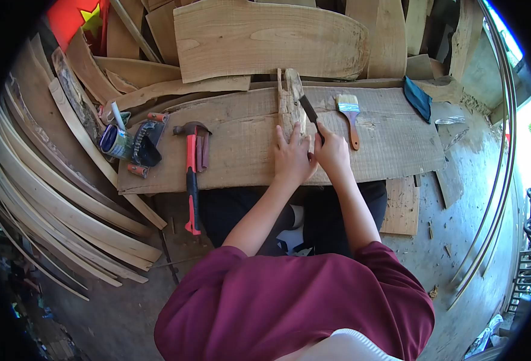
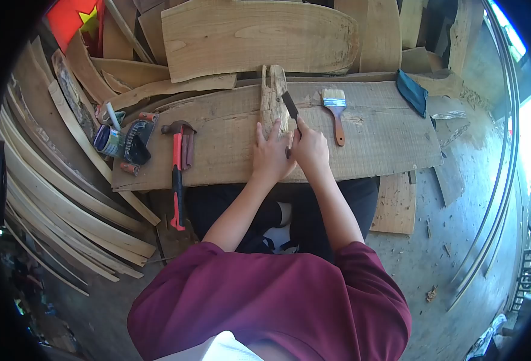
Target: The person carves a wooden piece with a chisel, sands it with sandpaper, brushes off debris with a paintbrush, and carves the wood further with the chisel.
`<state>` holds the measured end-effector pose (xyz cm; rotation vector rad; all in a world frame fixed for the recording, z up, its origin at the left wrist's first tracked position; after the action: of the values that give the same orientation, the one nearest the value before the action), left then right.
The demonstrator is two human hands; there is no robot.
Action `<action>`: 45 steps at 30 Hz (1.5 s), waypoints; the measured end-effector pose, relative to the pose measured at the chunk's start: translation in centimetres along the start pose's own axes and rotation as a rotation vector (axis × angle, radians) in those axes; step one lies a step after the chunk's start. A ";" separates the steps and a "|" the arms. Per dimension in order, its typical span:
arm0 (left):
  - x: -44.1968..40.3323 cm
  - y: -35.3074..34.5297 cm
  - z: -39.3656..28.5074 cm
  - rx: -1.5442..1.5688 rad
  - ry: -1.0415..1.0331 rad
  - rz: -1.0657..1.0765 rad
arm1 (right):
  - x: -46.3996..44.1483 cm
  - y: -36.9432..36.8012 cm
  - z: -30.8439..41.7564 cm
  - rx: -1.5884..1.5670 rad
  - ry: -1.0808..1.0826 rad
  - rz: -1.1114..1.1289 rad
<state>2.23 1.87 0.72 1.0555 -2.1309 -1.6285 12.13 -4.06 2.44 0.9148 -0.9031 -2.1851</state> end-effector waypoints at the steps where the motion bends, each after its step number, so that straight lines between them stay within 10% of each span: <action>1: 0.0 0.1 0.1 0.016 -0.005 -0.021 | 0.5 0.4 0.3 -0.010 -0.009 0.007; 45: -0.1 0.1 -0.2 0.040 -0.019 -0.074 | 0.0 -1.0 -0.8 0.016 0.007 0.020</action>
<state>2.42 1.83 0.92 1.1479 -2.1697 -1.6409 12.50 -3.70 1.23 0.9162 -0.9239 -2.1596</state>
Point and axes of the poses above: each hand's wrist, its own x-axis away from the middle knuckle, its own y-axis out of the back of the hand, z = x × y, the point moved 3 cm from there along -x, towards the middle knuckle, and after that the axes turned 4 degrees about y, right-handed, at the moved point
